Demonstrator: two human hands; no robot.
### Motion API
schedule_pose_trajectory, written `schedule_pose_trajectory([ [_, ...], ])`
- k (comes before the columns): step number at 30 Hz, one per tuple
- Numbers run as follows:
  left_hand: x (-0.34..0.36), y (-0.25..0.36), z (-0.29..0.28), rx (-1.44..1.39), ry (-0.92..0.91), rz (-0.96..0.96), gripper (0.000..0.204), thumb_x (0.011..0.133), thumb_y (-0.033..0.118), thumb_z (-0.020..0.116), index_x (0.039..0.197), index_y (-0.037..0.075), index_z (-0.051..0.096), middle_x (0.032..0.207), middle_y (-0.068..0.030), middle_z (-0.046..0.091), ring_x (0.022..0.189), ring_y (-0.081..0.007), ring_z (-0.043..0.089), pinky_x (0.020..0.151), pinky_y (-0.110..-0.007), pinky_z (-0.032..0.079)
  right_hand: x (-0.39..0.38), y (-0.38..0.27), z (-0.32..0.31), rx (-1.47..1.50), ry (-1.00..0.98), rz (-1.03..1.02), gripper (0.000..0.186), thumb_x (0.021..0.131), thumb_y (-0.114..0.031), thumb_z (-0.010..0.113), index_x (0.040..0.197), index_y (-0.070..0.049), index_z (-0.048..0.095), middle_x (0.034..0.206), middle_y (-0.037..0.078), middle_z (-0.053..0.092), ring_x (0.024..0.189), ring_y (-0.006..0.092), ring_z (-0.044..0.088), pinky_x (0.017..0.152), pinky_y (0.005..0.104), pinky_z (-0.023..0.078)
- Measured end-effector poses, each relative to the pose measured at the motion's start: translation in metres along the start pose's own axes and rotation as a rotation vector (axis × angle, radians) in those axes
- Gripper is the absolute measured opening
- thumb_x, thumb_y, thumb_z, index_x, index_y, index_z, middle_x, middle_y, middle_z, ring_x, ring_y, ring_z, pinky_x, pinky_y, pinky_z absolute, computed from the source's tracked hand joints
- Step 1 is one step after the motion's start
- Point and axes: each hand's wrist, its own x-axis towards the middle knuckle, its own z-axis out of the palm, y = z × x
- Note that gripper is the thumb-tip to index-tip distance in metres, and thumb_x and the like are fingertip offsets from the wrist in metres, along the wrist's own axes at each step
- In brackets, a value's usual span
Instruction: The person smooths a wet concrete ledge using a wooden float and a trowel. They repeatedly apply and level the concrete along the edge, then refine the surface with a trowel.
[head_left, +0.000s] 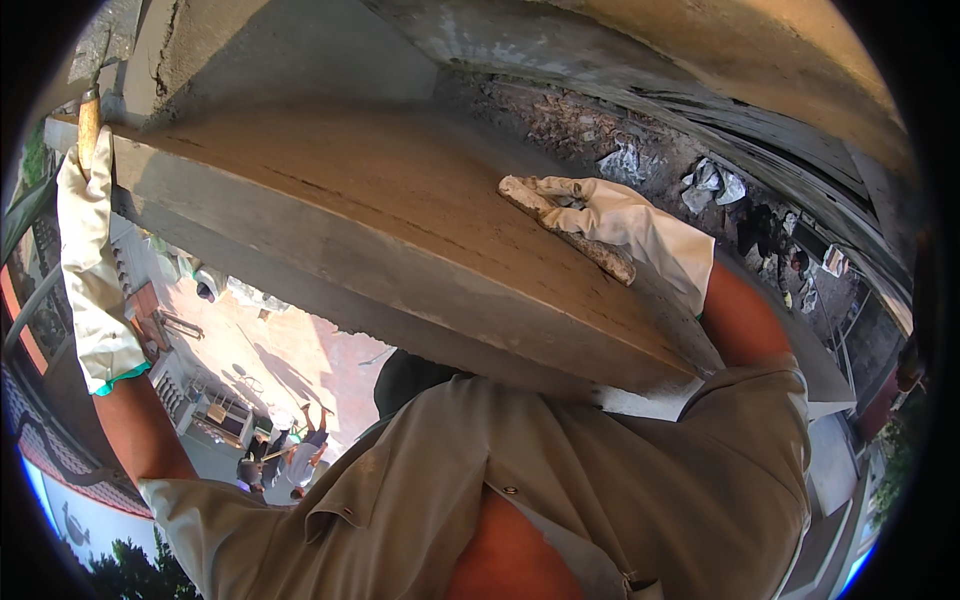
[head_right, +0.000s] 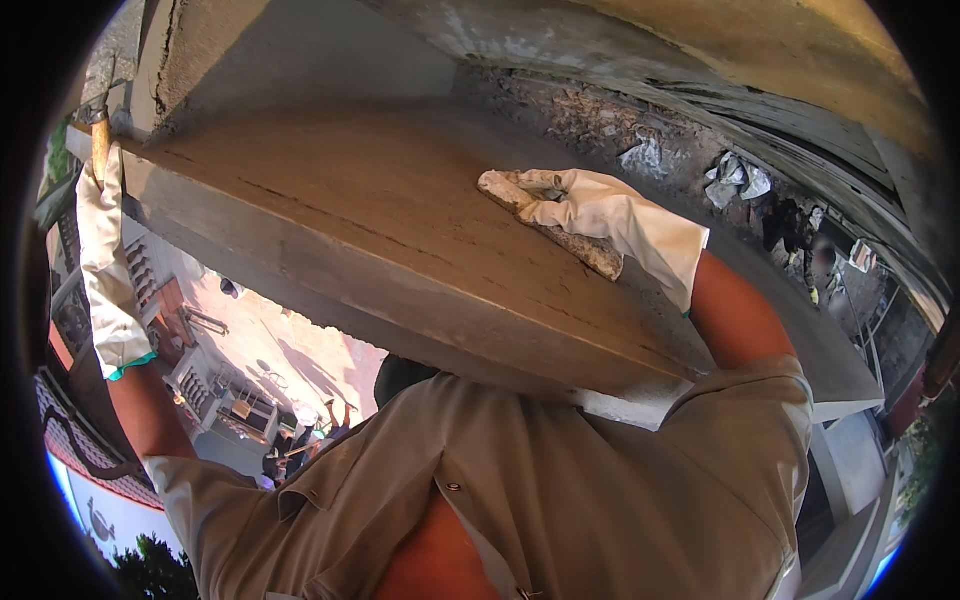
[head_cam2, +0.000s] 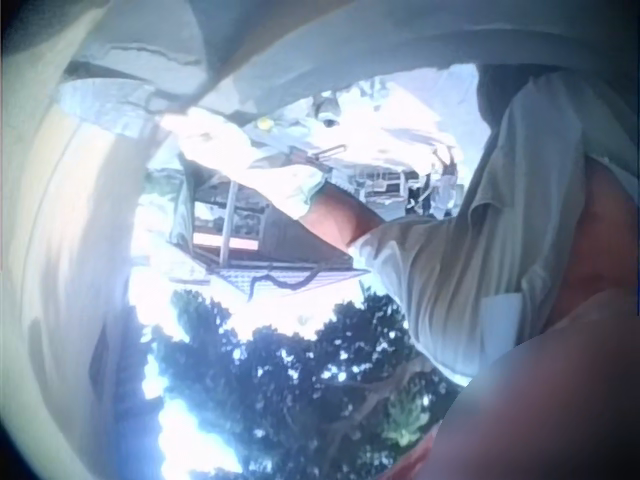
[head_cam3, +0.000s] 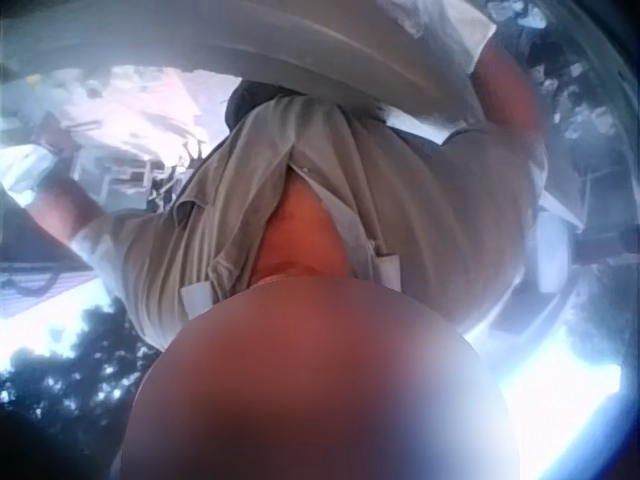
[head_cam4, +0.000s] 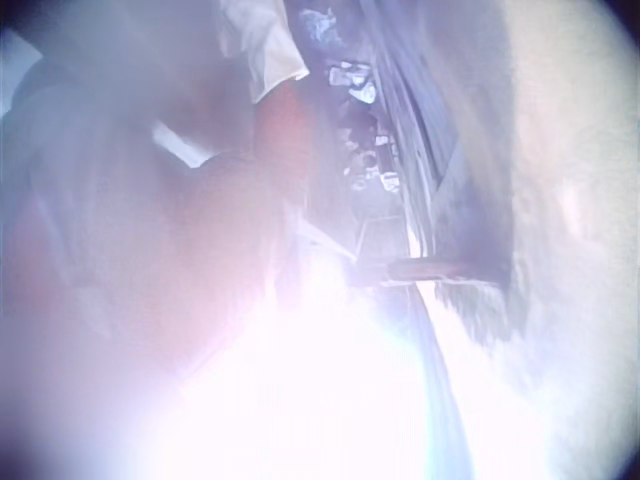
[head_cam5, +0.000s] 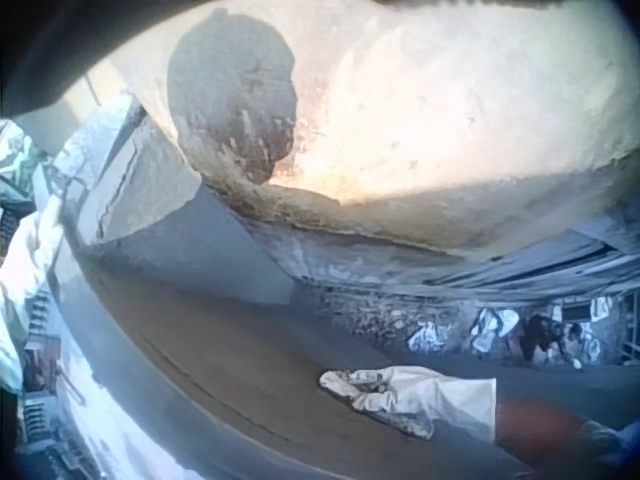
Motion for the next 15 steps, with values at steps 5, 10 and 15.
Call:
schedule_pose_trajectory([
  [5, 0.005, -0.01, -0.008, 0.03, -0.009, -0.074, 0.033, 0.111, 0.031, 0.068, 0.126, 0.003, 0.071, 0.102, -0.0035, 0.07, 0.089, -0.0122, 0.058, 0.082, -0.029, 0.048, 0.035, -0.013, 0.015, -0.192, -0.255, 0.146, 0.04, 0.114, -0.008, 0.04, 0.154, 0.001, 0.043, 0.136, 0.047, 0.048, 0.095, 0.0481, 0.071, 0.064, 0.0395, 0.072],
  [10, 0.007, -0.023, -0.015, -0.141, -0.014, -0.147, 0.036, 0.111, 0.032, 0.068, 0.131, 0.003, 0.071, 0.11, -0.0015, 0.072, 0.094, -0.011, 0.06, 0.087, -0.026, 0.049, -0.024, 0.005, -0.025, -0.165, -0.085, 0.022, 0.041, 0.114, -0.009, 0.043, 0.154, 0.0, 0.044, 0.135, 0.046, 0.05, 0.09, 0.0438, 0.071, 0.062, 0.0365, 0.071],
  [15, 0.003, -0.019, -0.012, 0.19, -0.047, -0.015, 0.033, 0.111, 0.031, 0.069, 0.128, 0.003, 0.071, 0.109, -0.0007, 0.071, 0.095, -0.0101, 0.06, 0.089, -0.025, 0.048, -0.064, 0.006, -0.034, -0.092, 0.025, 0.044, 0.042, 0.114, -0.01, 0.045, 0.155, -0.001, 0.044, 0.133, 0.046, 0.052, 0.086, 0.0395, 0.07, 0.06, 0.0336, 0.069],
])
